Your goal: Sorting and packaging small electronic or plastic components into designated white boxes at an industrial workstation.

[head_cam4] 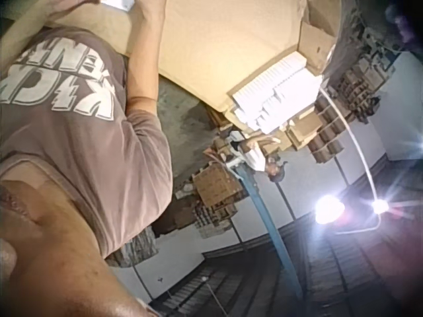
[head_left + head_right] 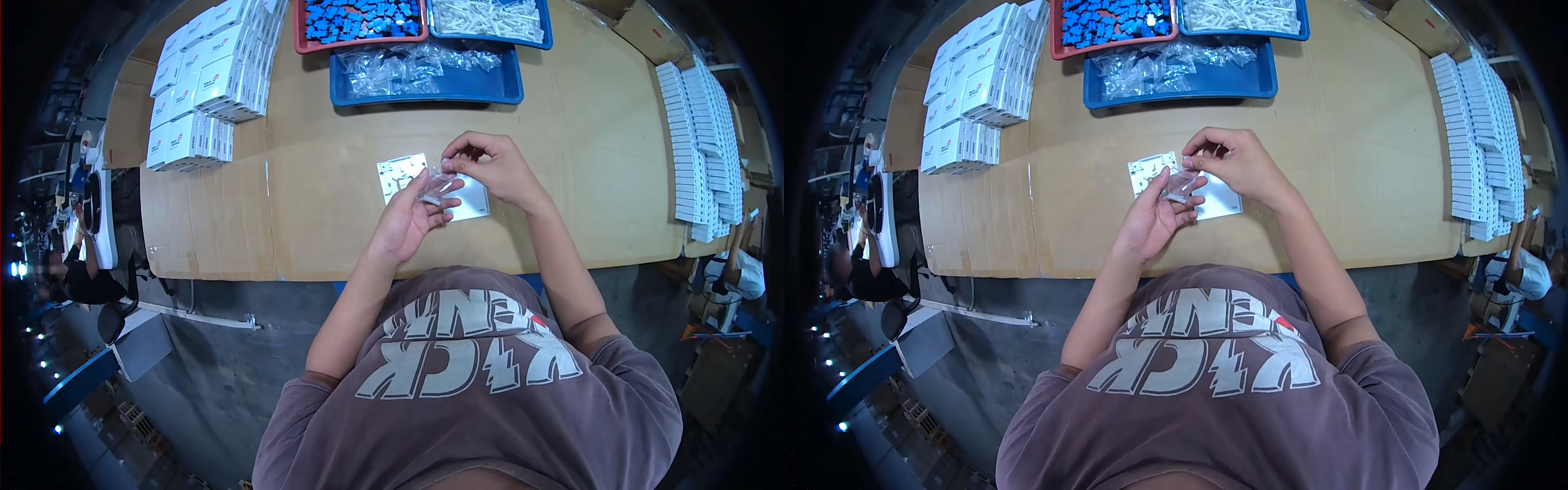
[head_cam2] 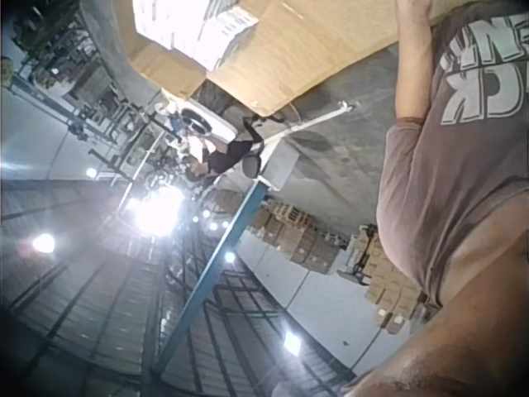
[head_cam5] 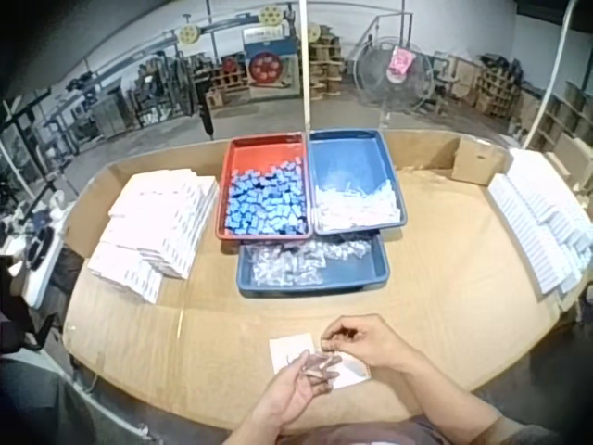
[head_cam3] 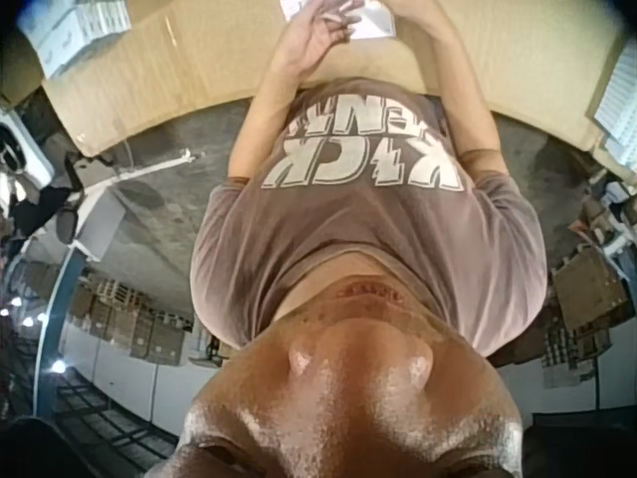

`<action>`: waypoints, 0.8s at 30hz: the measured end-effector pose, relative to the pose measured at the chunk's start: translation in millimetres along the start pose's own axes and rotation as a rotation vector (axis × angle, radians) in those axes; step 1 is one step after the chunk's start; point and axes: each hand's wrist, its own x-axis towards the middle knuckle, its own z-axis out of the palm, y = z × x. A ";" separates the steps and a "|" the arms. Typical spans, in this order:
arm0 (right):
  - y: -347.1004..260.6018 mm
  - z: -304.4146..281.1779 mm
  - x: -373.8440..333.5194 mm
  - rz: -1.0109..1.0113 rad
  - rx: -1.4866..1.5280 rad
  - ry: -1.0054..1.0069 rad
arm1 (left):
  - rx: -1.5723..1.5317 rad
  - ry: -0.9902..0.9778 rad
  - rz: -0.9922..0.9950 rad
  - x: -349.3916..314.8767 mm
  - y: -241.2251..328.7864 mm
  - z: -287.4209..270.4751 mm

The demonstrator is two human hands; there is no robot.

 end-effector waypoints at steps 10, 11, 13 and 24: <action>-15.8 -18.4 14.0 -0.167 -0.060 -0.221 | 0.070 -0.003 0.027 -6.8 2.8 4.8; -15.5 -16.5 14.6 -0.166 -0.059 -0.222 | 0.069 -0.002 0.026 -7.2 2.9 4.1; -14.4 -12.3 15.7 -0.131 -0.038 -0.312 | 0.053 -0.005 0.022 -7.4 2.5 1.6; -3.7 -2.7 22.0 -0.064 -0.060 -0.578 | 0.018 0.014 0.052 -5.0 -2.1 -12.8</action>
